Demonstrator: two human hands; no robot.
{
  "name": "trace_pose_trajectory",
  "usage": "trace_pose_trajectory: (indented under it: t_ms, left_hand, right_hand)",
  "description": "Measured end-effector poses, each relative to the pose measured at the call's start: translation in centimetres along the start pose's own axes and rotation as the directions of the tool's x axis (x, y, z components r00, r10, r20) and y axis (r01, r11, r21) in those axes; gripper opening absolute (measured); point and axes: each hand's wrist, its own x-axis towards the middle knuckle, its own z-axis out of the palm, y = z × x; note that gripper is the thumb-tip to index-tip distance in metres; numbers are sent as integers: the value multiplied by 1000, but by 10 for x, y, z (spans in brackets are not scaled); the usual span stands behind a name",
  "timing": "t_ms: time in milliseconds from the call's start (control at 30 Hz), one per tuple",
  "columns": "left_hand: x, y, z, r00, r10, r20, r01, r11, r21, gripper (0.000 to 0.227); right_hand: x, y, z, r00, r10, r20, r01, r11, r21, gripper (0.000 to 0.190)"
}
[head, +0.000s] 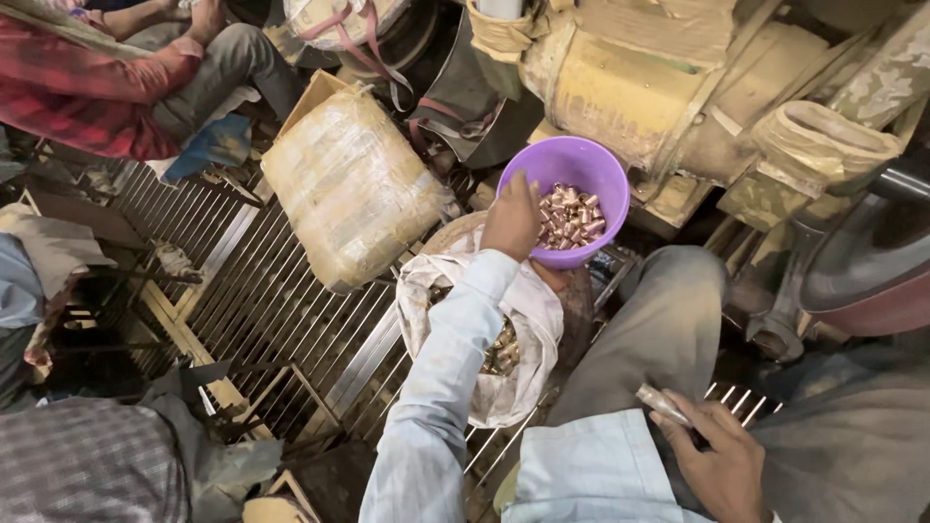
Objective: The person sits on a metal grate floor and repeatedly picks up small brass-colored metal parts from a white sack. They press each part against a vertical belt sander to polish it, then drop the finished part into a purple bucket. The process is repeated continuously.
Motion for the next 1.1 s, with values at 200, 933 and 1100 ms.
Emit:
trace_pose_trajectory:
  t_ms: [200, 933, 1100]
  left_hand:
    - [-18, 14, -39, 986, -85, -143, 53, 976, -212, 29]
    - [-196, -133, 66, 814, -562, 148, 412, 737, 535, 22]
    - [-200, -140, 57, 934, -310, 177, 138, 770, 623, 20]
  right_hand:
    - [1, 7, 1, 999, -1, 54, -1, 999, 43, 38]
    - [34, 121, 31, 808, 6, 589, -287, 877, 385, 58]
    - [16, 107, 35, 884, 103, 456, -282, 895, 345, 63]
